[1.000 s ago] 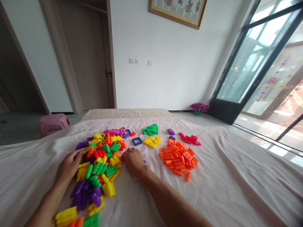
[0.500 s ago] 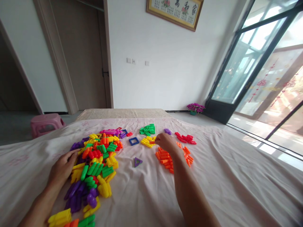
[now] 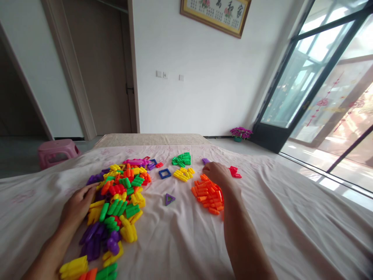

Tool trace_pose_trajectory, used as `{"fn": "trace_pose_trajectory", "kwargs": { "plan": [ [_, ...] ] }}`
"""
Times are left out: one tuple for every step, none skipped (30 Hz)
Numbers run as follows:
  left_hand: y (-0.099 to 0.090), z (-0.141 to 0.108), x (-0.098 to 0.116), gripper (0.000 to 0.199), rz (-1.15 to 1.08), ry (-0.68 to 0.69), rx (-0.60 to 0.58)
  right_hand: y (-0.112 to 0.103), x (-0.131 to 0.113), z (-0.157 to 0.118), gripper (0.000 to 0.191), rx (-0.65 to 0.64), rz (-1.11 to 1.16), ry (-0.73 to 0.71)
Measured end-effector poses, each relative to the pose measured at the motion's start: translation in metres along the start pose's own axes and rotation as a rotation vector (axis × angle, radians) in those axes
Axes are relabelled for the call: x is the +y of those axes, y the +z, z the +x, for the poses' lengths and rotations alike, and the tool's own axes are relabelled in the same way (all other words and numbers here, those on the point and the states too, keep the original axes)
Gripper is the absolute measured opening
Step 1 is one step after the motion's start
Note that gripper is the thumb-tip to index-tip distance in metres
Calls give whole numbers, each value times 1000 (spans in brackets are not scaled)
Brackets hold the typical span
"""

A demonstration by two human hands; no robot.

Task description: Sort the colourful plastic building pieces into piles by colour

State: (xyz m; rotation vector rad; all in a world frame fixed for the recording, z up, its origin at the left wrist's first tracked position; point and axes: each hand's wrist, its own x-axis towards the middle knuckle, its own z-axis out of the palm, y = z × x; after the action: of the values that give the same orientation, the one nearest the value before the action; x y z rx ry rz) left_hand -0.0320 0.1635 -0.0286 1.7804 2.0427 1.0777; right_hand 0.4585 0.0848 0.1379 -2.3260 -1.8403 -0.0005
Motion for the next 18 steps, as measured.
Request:
{"fn": "trace_pose_trajectory", "kwargs": {
  "plan": [
    [-1,-1,2,55,-11,-11,-9,4,-15,-2,25,4,39,-93],
    [-2,-2,4,55,-26,-29,-19,11,-31,-4,25,-2,93,-194],
    [-2,-3,6,55,-42,-44,-27,20,-47,-6,25,-15,159,-297],
    [-3,-3,7,55,-51,-49,-27,31,-63,-9,25,-39,232,-397],
    [-3,-3,8,55,-57,-52,-25,43,-79,-13,25,-68,297,-477],
    [-3,-4,8,55,-60,-54,-22,55,-94,-17,25,-94,345,-532],
    [-3,-4,9,55,-64,-55,-21,67,-107,-22,26,-113,377,-570],
    [-3,-4,8,55,-67,-56,-21,78,-119,-28,27,-116,403,-594],
    [-3,-4,8,54,-69,-55,-23,88,-130,-33,30,-112,423,-605],
    [-2,-4,8,54,-68,-57,-24,96,-140,-39,32,-106,439,-608],
    [-2,-4,7,54,-67,-59,-24,103,-148,-43,34,-101,451,-604],
    [-1,-4,7,53,-66,-61,-22,108,-154,-47,35,-102,455,-595],
    [-1,-3,6,53,-69,-59,-18,113,-160,-50,36,-109,453,-584],
    [0,-3,5,53,-74,-54,-13,117,-163,-51,35,-114,448,-572],
    [0,-2,3,53,-79,-46,-10,120,-166,-52,34,-119,445,-562],
    [1,-2,2,53,-83,-40,-7,123,-167,-51,33,-119,447,-551],
    [2,-1,1,52,-84,-37,-6,126,-167,-51,32,-118,457,-543],
    [2,-1,0,52,-84,-35,-9,128,-166,-50,31,-117,473,-539]
  ]
}}
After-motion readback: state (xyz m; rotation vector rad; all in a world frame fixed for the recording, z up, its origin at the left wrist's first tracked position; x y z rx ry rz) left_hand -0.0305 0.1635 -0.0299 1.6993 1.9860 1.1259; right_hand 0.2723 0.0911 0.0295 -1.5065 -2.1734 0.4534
